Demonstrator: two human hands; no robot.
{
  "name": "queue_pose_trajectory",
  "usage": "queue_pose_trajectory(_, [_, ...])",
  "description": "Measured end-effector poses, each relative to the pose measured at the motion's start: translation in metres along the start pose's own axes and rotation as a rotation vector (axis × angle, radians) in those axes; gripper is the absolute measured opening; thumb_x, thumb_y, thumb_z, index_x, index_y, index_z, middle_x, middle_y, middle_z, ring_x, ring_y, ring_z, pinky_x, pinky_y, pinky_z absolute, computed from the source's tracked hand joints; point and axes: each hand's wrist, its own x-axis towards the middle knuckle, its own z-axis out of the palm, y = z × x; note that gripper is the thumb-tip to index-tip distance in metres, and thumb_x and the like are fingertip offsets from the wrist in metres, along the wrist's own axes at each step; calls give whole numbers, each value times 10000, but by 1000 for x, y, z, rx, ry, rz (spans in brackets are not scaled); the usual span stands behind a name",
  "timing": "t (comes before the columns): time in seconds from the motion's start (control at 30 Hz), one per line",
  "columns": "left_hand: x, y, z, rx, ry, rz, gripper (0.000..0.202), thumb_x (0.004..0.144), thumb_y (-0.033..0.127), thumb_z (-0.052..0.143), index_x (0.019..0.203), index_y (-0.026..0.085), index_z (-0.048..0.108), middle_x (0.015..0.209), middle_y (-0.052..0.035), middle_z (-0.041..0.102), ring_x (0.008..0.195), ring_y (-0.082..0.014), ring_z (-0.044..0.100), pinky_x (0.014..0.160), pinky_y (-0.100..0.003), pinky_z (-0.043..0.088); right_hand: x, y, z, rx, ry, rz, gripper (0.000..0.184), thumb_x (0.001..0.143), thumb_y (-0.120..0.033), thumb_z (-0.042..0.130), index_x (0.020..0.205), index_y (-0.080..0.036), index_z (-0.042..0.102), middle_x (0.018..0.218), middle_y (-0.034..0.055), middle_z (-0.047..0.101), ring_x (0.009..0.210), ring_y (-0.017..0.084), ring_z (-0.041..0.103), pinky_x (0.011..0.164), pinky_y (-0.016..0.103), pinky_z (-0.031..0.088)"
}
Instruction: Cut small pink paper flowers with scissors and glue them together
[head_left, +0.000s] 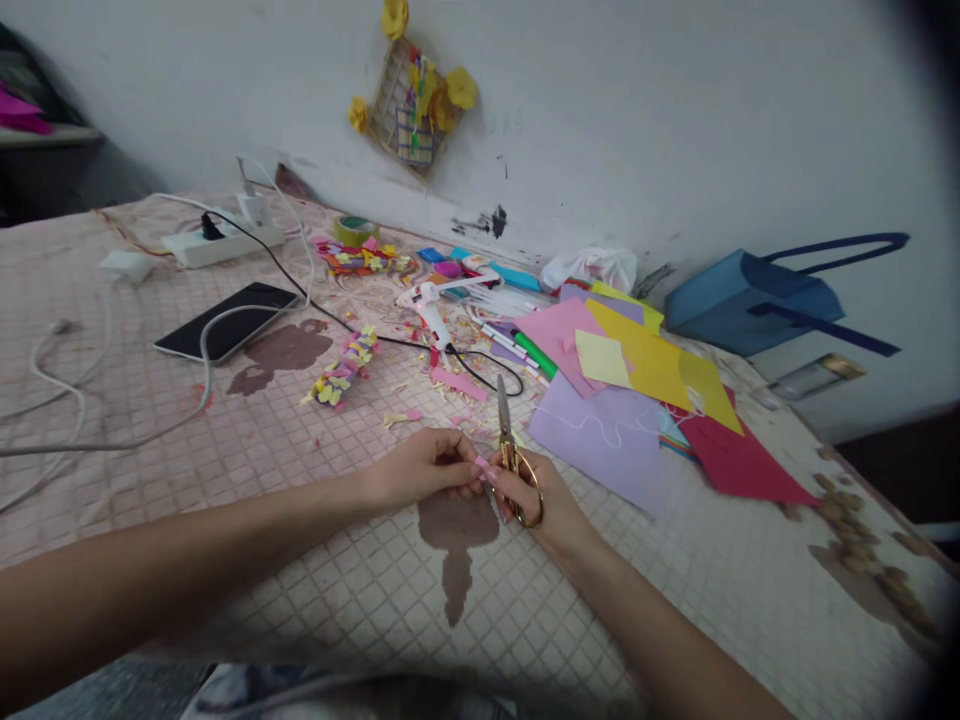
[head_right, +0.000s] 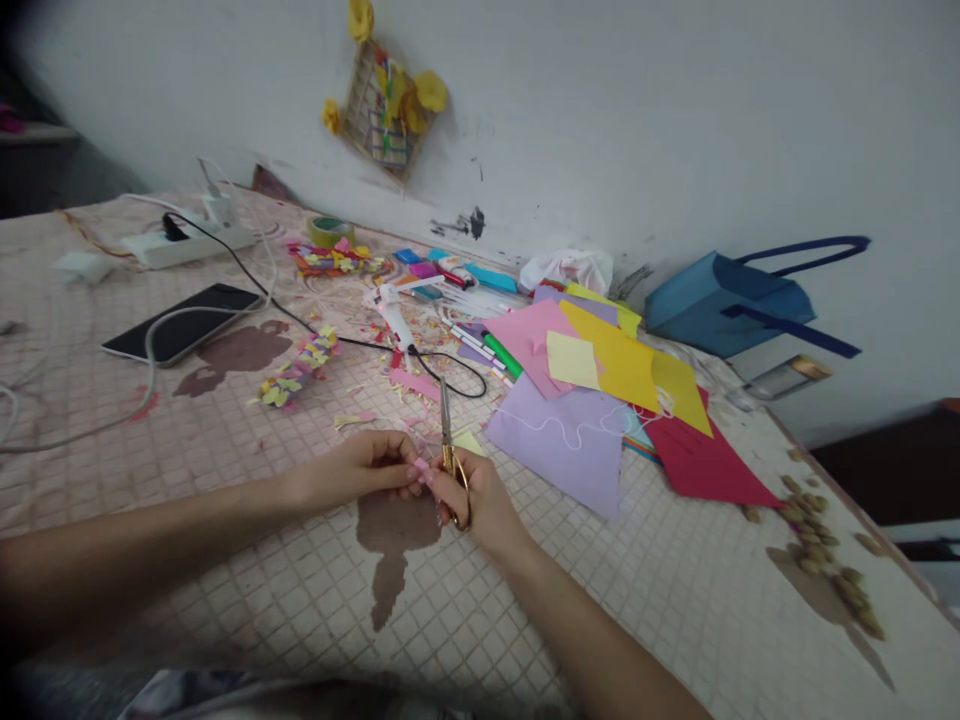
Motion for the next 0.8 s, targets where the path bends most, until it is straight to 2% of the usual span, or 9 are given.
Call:
queue_pose_trajectory(0.33, [0, 4, 0, -137, 103, -59, 213, 735, 310, 631, 727, 124, 529, 667, 12, 602, 561, -65, 526, 563, -208, 407, 0, 8, -3, 26, 21, -24, 139, 796, -278, 531, 718, -163, 528, 459, -62, 458, 397, 62, 392, 394, 185, 254])
queue_pose_trajectory(0.67, [0, 5, 1, -60, 87, -41, 233, 744, 328, 617, 732, 116, 521, 666, 3, 596, 544, -65, 519, 557, -211, 408, 1, 3, -2, -12, 8, -15, 183, 770, -307, 562, 670, -165, 505, 451, -62, 453, 396, 68, 390, 396, 188, 271])
queue_pose_trajectory(0.8, [-1, 6, 1, 4, 77, -17, 255, 751, 365, 598, 738, 122, 523, 660, 6, 586, 533, -67, 512, 525, -203, 395, 0, 5, -3, -33, -39, -32, 195, 784, -325, 552, 685, -161, 521, 474, -58, 459, 402, 67, 384, 397, 190, 268])
